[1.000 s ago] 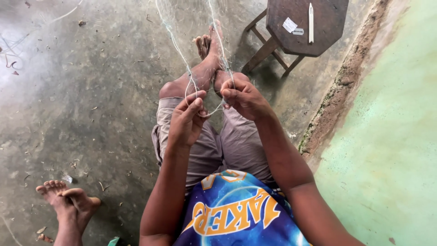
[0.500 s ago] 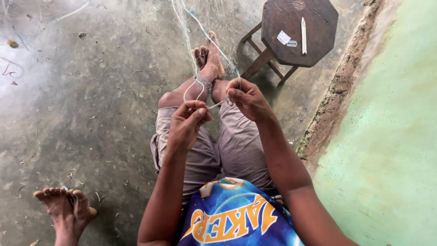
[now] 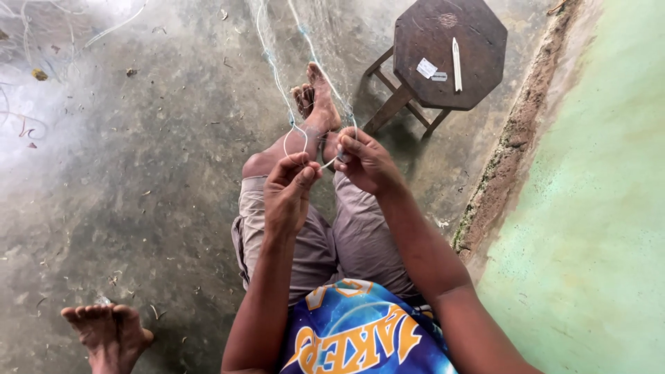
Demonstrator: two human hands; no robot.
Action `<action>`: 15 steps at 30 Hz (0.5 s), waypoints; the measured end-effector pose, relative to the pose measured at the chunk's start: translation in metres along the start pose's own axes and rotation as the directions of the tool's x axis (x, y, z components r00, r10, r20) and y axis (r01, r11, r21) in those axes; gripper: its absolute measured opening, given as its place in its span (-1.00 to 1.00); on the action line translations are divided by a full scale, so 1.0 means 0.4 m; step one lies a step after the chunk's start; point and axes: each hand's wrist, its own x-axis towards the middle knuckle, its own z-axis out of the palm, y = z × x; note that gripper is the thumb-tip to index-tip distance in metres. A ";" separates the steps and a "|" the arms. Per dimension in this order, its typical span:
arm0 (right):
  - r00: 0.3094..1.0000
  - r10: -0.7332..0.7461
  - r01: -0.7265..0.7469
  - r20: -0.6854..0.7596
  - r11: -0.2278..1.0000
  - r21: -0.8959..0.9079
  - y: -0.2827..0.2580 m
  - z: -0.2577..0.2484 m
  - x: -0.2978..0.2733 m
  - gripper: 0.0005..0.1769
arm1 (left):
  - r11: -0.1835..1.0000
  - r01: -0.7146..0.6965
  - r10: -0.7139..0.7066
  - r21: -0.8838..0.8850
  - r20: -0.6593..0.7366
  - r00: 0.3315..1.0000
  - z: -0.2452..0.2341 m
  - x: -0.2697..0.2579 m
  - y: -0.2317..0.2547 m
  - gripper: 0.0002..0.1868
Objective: Repairing a fishing net by tying knots with a shuttle tool
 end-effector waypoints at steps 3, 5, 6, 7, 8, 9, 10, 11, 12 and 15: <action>0.995 0.089 -0.082 -0.038 0.985 0.152 0.013 0.004 0.033 -0.95 | 1.000 -0.028 0.027 0.005 0.042 0.999 -0.013 -0.002 -0.010 -0.65; 0.981 0.194 -0.188 0.011 0.930 0.315 0.000 0.036 0.043 -0.94 | 0.993 -0.045 0.036 0.113 0.077 0.996 -0.024 -0.005 -0.017 -0.63; 0.985 0.170 -0.160 -0.006 0.935 0.317 -0.003 0.015 0.042 -0.94 | 0.994 -0.028 0.017 0.108 0.099 0.995 -0.020 -0.008 -0.009 -0.63; 0.985 0.170 -0.158 -0.014 0.941 0.298 -0.005 -0.008 0.043 -0.87 | 0.979 -0.074 0.053 0.188 0.117 0.992 -0.017 -0.010 -0.001 -0.62; 0.984 0.176 -0.164 -0.019 0.946 0.281 0.000 -0.028 0.043 -0.75 | 0.955 -0.125 0.091 0.268 0.134 0.987 -0.019 -0.016 0.010 -0.60; 0.987 0.158 -0.142 -0.032 0.948 0.284 -0.007 -0.083 0.058 -0.75 | 0.957 -0.114 0.075 0.266 0.150 0.986 -0.015 -0.016 0.020 -0.60; 0.977 0.018 -0.027 -0.211 0.999 -0.037 -0.010 -0.133 0.076 -0.71 | 0.938 -0.148 0.102 0.313 0.160 0.982 -0.013 -0.017 0.035 -0.62; 0.928 -0.168 0.036 -0.334 0.929 -0.368 -0.013 -0.182 0.094 -0.63 | 0.915 -0.183 0.128 0.360 0.172 0.977 -0.012 -0.018 0.051 -0.64; 0.924 -0.172 0.038 -0.341 0.929 -0.367 -0.044 -0.240 0.102 -0.63 | 0.916 -0.178 0.120 0.359 0.177 0.977 -0.020 -0.020 0.058 -0.64; 0.766 -0.529 0.036 -0.366 0.604 -0.796 -0.142 -0.410 0.130 -0.79 | 0.884 -0.195 0.121 0.424 0.195 0.973 -0.042 -0.017 0.072 -0.63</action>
